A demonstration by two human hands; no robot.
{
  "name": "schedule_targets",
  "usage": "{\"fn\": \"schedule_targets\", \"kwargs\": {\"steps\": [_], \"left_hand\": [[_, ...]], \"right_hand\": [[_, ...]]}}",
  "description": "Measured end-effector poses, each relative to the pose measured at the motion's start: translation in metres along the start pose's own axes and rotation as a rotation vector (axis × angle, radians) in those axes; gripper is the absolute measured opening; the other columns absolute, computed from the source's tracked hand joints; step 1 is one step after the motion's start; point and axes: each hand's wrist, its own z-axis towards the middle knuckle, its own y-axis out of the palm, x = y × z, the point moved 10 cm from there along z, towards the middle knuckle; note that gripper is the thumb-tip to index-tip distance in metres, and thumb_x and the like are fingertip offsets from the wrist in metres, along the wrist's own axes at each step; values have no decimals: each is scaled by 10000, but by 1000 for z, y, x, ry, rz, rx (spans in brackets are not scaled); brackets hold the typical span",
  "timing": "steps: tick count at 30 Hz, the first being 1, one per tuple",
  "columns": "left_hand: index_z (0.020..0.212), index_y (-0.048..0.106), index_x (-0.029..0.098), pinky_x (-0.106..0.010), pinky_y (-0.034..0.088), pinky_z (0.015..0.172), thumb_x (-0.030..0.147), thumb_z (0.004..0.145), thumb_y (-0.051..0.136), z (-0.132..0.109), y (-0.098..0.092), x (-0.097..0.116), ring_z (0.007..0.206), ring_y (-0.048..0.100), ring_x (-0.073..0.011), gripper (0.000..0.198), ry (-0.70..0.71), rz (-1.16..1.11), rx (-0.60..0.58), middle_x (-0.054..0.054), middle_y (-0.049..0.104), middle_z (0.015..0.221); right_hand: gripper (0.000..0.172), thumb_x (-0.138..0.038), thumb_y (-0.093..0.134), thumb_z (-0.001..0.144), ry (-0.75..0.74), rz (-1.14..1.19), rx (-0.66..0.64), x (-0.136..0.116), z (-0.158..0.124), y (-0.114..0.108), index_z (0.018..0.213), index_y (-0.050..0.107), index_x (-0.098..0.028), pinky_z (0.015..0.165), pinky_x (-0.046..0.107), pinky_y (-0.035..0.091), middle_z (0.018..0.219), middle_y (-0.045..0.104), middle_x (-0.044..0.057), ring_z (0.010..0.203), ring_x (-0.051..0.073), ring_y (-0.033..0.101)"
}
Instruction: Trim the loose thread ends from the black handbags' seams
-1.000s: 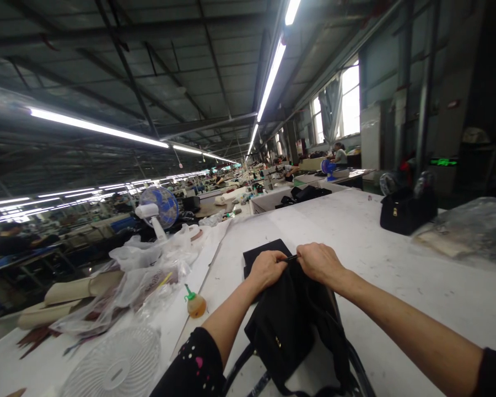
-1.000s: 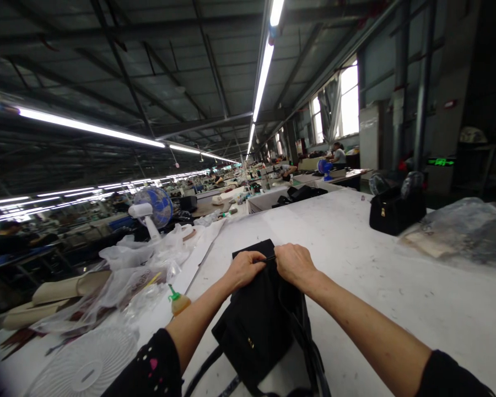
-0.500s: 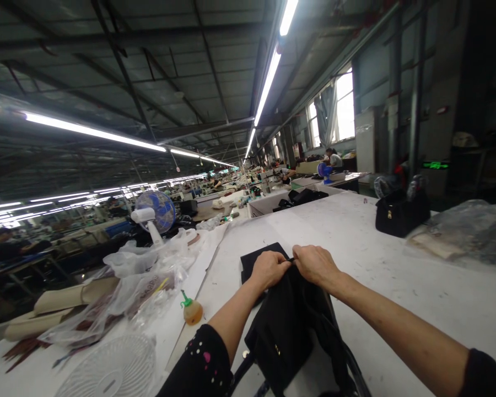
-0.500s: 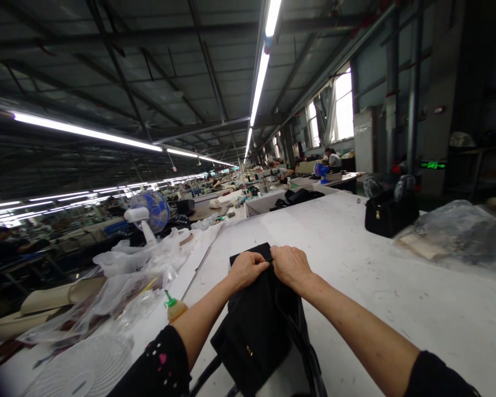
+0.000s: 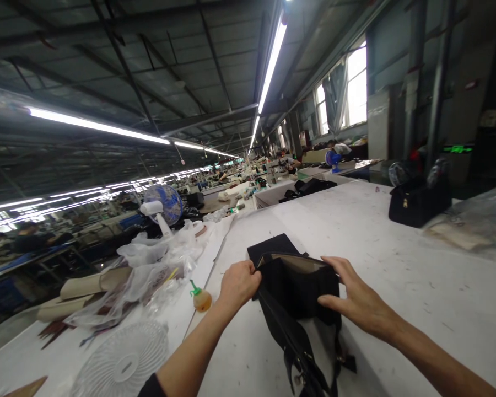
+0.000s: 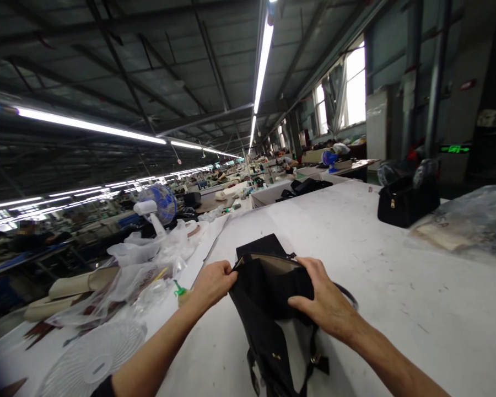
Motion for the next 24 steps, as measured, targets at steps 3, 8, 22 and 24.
{"fn": "schedule_targets", "kwargs": {"steps": [3,8,22,24], "left_hand": [[932,574,209,-331,436,739,235,685,594,-2,-12,20,894,540,-227,249,162,64,90,-61,581,975],[1035,585,254,-341,414,884,225,633,728,-19,-14,92,1051,411,-227,428,690,-22,66,-39,465,1129],[834,668,269,-399,367,813,505,635,726,9,19,117,1014,405,-251,314,720,-110,12,-37,474,1077],[772,653,249,-419,357,847,446,643,732,11,19,114,1060,394,-257,248,691,-149,19,-26,460,1145]], "right_hand": [[641,-355,567,731,48,-14,28,10,7,7,1323,350,-239,1058,407,342,1372,376,71,1247,248,409],[629,-340,569,725,162,46,31,19,13,9,1316,369,-267,1022,433,366,1268,515,64,1176,259,487],[453,-366,563,765,155,259,98,43,27,8,1186,467,-231,932,381,435,1117,626,52,1020,202,590],[421,-378,560,774,151,287,111,46,30,7,1158,484,-225,906,374,446,1074,640,46,992,200,598]]}}
